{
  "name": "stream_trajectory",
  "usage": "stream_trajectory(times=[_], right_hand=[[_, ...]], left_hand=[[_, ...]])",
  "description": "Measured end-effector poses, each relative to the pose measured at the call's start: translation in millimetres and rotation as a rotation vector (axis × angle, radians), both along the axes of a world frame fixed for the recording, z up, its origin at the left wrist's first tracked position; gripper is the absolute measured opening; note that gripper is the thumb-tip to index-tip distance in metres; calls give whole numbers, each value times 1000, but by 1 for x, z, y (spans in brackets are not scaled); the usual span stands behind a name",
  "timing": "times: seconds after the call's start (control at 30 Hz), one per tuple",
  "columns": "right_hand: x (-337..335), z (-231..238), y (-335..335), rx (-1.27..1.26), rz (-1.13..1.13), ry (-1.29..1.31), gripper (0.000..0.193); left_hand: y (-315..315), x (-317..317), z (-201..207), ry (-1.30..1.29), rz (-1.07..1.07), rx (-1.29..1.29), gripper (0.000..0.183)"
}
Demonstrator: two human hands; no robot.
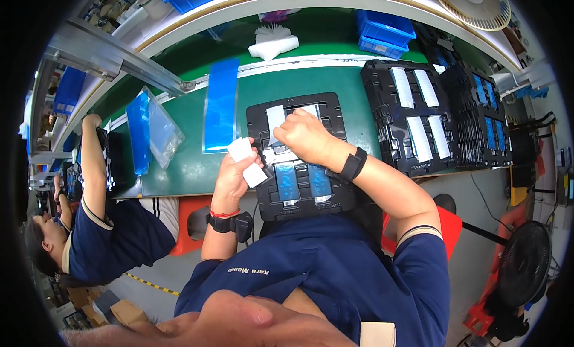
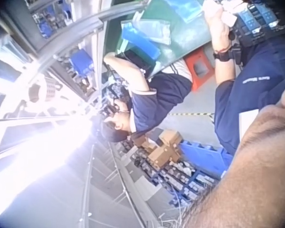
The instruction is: Assembling small white components into a black plastic carrier tray in an industrial production setting.
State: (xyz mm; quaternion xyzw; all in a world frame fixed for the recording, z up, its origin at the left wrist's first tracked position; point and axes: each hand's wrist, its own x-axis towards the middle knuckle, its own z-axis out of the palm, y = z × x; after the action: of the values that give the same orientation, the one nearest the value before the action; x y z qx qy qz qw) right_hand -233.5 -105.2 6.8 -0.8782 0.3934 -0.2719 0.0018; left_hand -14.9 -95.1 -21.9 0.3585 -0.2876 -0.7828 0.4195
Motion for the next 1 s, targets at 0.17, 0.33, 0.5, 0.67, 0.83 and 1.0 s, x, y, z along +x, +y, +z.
stream_trajectory(times=[0.17,0.33,0.5,0.67,0.83,1.0], right_hand=[[3,1,2,63,30,40,8],[3,-1,3,95,29,53,10],[-4,23,15,165,-1,-69,20],[-1,30,41,655,-122,-603,22],[-21,22,58,774,-235,-706,18],[-44,41,82,277,-357,-589,10]], left_hand=[[2,2,2,-14,3,-3,40],[1,0,8,-22,14,2,40],[8,-12,23,-7,-11,-18,42],[21,-36,28,-42,-157,-95,46],[27,-50,29,-64,-177,-158,42],[25,-31,27,-131,-164,-38,34]])
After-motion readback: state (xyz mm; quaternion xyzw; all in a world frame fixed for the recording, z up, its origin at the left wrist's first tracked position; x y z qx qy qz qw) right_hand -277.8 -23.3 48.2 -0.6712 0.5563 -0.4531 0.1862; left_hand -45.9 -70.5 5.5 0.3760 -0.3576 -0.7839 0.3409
